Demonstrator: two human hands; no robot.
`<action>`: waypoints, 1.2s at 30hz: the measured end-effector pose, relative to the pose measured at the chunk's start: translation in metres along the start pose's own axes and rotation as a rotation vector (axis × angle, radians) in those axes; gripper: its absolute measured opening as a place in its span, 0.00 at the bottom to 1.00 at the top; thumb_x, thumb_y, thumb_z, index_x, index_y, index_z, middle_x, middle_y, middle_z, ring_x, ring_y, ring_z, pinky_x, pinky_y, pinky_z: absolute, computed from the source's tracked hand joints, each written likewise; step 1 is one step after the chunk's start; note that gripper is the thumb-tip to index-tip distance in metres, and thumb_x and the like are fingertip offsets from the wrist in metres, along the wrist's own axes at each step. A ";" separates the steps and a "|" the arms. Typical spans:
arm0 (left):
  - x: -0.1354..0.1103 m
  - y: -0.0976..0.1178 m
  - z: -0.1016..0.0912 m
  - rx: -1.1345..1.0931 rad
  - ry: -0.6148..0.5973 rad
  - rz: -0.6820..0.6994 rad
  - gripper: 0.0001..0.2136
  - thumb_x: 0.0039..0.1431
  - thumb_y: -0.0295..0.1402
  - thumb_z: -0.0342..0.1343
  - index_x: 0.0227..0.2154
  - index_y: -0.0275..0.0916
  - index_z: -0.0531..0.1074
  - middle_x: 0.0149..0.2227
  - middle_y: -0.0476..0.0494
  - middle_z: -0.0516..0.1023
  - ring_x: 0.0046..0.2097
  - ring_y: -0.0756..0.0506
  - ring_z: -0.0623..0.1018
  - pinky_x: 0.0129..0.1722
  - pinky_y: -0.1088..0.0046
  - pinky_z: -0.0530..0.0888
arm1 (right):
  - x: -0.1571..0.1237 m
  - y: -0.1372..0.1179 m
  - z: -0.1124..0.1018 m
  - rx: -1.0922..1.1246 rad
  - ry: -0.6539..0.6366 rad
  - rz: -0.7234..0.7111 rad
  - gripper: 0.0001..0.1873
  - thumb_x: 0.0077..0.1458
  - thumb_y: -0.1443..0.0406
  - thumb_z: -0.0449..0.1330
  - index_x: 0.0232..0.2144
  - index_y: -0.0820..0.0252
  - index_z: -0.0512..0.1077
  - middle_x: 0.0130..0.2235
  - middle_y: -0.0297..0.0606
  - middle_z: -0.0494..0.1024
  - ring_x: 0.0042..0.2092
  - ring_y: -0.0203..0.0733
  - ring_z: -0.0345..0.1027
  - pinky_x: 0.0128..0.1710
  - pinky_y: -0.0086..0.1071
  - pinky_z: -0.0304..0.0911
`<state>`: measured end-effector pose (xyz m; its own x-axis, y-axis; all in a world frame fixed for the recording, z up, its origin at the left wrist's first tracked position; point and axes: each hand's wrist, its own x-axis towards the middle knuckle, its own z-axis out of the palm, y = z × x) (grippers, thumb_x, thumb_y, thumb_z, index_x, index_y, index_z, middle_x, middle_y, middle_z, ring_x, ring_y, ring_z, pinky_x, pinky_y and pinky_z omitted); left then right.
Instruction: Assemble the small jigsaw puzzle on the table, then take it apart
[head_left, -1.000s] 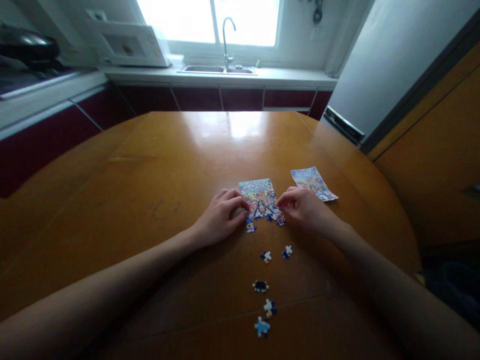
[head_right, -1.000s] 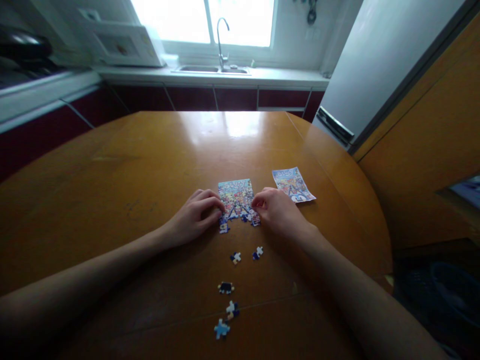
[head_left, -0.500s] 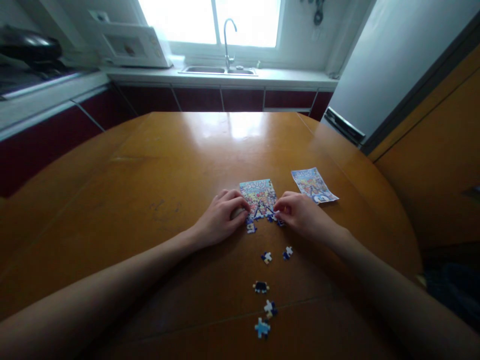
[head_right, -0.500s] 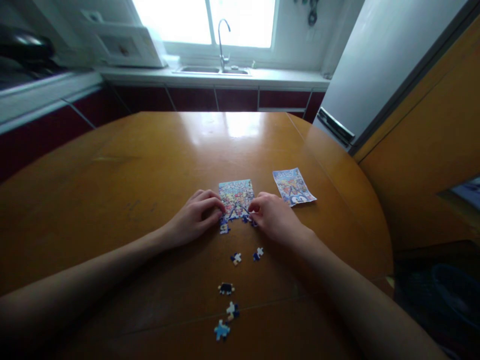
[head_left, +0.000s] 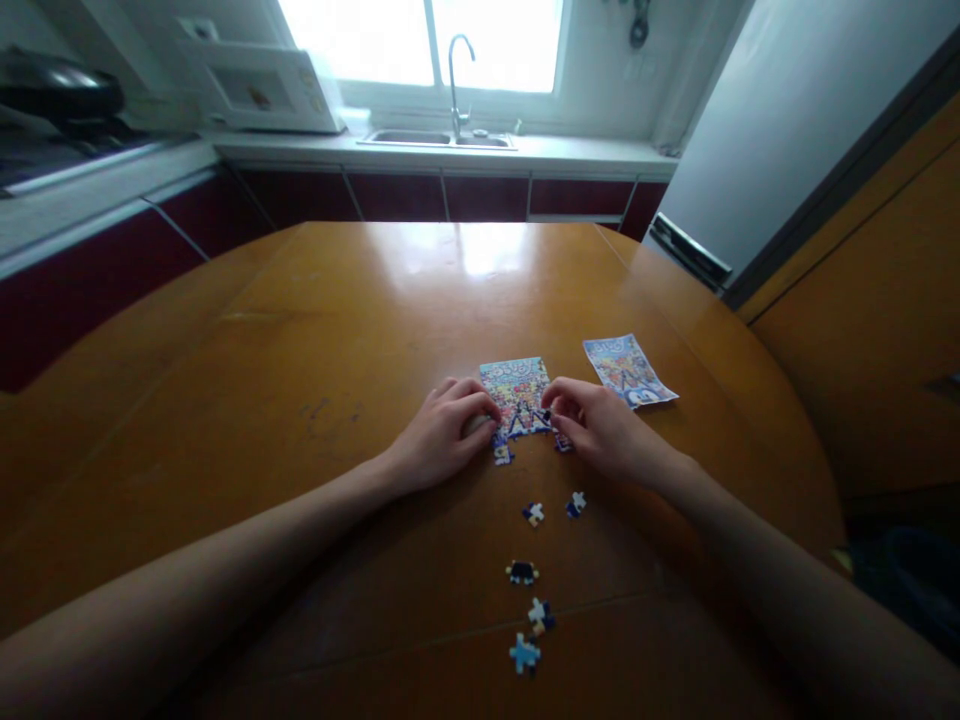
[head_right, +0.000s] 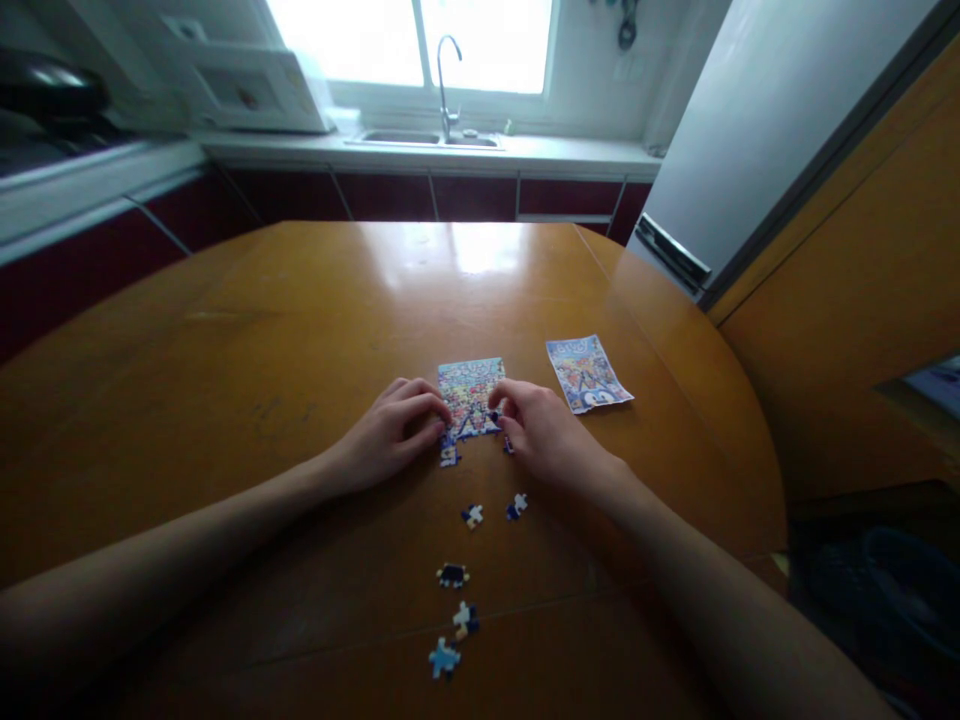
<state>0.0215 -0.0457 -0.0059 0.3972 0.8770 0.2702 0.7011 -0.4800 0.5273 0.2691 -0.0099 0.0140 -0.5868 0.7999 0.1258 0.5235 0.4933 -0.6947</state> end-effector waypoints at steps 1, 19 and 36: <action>0.000 0.000 0.000 -0.001 -0.001 0.000 0.06 0.64 0.30 0.54 0.37 0.43 0.76 0.43 0.45 0.75 0.48 0.42 0.69 0.51 0.61 0.68 | 0.001 0.001 -0.001 0.028 0.032 -0.004 0.14 0.57 0.74 0.56 0.41 0.59 0.76 0.31 0.35 0.75 0.31 0.36 0.66 0.33 0.30 0.61; -0.001 -0.003 0.001 0.012 -0.008 -0.004 0.06 0.64 0.32 0.54 0.37 0.43 0.76 0.43 0.45 0.75 0.48 0.41 0.69 0.52 0.59 0.67 | 0.003 -0.002 0.004 0.186 0.056 0.209 0.04 0.48 0.72 0.65 0.26 0.63 0.81 0.26 0.40 0.82 0.28 0.39 0.74 0.27 0.30 0.66; 0.000 -0.002 0.001 0.016 -0.004 0.008 0.05 0.63 0.31 0.54 0.37 0.43 0.76 0.43 0.45 0.75 0.48 0.42 0.69 0.52 0.60 0.68 | 0.004 0.005 0.008 0.017 -0.011 0.194 0.07 0.48 0.73 0.64 0.26 0.61 0.82 0.25 0.37 0.80 0.26 0.37 0.69 0.26 0.30 0.61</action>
<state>0.0202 -0.0447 -0.0078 0.4052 0.8732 0.2709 0.7071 -0.4872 0.5126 0.2642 -0.0071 0.0057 -0.4829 0.8755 -0.0189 0.6169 0.3248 -0.7169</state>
